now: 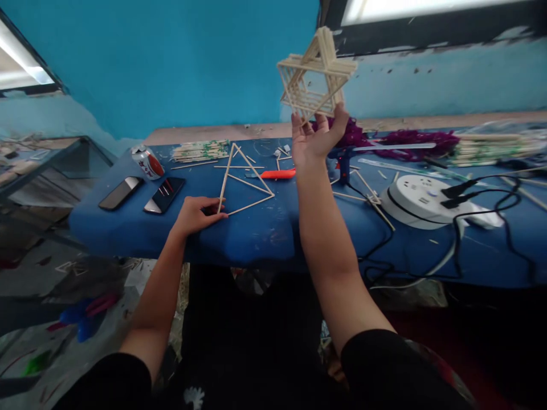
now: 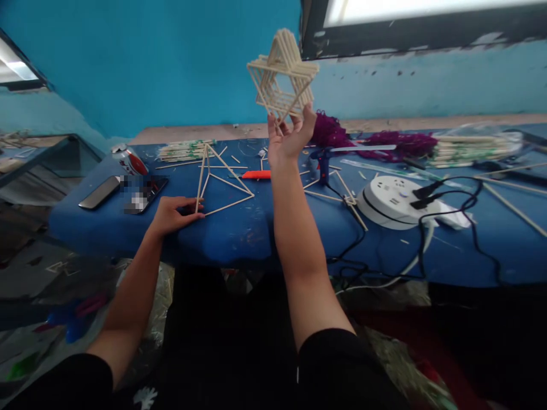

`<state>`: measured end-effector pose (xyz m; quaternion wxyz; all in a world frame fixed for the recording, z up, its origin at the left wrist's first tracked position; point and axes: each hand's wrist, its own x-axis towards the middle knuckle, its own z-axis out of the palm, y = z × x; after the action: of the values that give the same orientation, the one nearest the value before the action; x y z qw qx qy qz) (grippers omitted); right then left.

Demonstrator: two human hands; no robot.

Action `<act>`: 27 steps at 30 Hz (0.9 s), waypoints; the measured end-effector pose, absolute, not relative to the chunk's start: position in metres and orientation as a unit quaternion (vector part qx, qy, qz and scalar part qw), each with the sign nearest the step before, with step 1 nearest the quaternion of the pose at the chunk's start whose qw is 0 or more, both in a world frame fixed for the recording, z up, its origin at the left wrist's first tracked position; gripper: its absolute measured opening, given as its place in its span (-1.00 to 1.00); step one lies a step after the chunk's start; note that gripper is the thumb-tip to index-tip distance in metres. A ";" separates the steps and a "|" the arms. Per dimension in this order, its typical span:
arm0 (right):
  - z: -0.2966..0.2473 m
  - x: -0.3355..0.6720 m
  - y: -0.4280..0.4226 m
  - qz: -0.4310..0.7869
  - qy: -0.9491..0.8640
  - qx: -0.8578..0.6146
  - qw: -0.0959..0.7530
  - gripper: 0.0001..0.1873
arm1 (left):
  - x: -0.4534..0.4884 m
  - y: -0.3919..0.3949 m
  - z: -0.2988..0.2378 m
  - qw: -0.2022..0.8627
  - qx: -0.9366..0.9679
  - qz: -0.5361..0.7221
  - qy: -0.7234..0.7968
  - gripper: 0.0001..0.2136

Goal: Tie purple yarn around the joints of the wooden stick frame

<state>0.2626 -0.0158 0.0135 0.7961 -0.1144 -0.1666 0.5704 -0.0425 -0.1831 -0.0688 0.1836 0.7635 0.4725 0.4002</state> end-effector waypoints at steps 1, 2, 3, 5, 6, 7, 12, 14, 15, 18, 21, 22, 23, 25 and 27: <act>0.012 0.263 -0.014 0.580 -0.169 -0.113 0.789 -0.46 | -0.043 -0.184 -0.067 0.185 0.786 0.378 0.452 -0.45; 0.011 0.264 -0.013 0.587 -0.171 -0.110 0.784 -0.45 | -0.044 -0.184 -0.065 0.186 0.805 0.360 0.434 -0.39; 0.010 0.265 -0.012 0.591 -0.172 -0.106 0.781 -0.45 | -0.045 -0.184 -0.064 0.185 0.819 0.347 0.418 -0.34; 0.008 0.266 -0.011 0.594 -0.173 -0.103 0.779 -0.43 | -0.047 -0.182 -0.063 0.186 0.832 0.336 0.401 -0.31; 0.007 0.266 -0.011 0.594 -0.173 -0.106 0.779 -0.41 | -0.048 -0.181 -0.063 0.188 0.834 0.332 0.398 -0.30; 0.007 0.266 -0.011 0.592 -0.175 -0.109 0.779 -0.39 | -0.049 -0.180 -0.064 0.192 0.834 0.329 0.399 -0.29; 0.004 0.261 -0.006 0.572 -0.205 -0.109 0.787 -0.25 | -0.047 -0.175 -0.068 0.192 0.824 0.336 0.414 -0.37; 0.002 0.259 -0.003 0.559 -0.233 -0.118 0.787 -0.20 | -0.045 -0.175 -0.068 0.172 0.826 0.334 0.420 -0.42; 0.001 0.257 -0.002 0.550 -0.253 -0.125 0.786 -0.18 | -0.044 -0.175 -0.068 0.160 0.827 0.333 0.424 -0.43; -0.002 0.252 -0.006 0.509 -0.320 -0.143 0.786 -0.19 | -0.042 -0.177 -0.070 0.125 0.823 0.339 0.438 -0.49; -0.007 0.247 -0.017 0.484 -0.347 -0.154 0.788 -0.24 | -0.039 -0.179 -0.073 0.094 0.821 0.340 0.449 -0.60; -0.009 0.246 -0.021 0.483 -0.345 -0.155 0.790 -0.25 | -0.039 -0.179 -0.074 0.084 0.821 0.337 0.453 -0.63; -0.011 0.246 -0.024 0.484 -0.341 -0.155 0.791 -0.25 | -0.038 -0.179 -0.075 0.076 0.822 0.332 0.457 -0.64; -0.015 0.247 -0.030 0.491 -0.323 -0.151 0.795 -0.27 | -0.037 -0.178 -0.077 0.057 0.826 0.321 0.459 -0.66; -0.020 0.251 -0.034 0.498 -0.305 -0.145 0.799 -0.26 | -0.037 -0.177 -0.078 0.028 0.825 0.323 0.463 -0.67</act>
<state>0.2511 -0.0341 -0.0204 0.7988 -0.1450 -0.3052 0.4977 -0.0373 -0.1766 -0.0784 0.0280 0.8248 0.4634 0.3228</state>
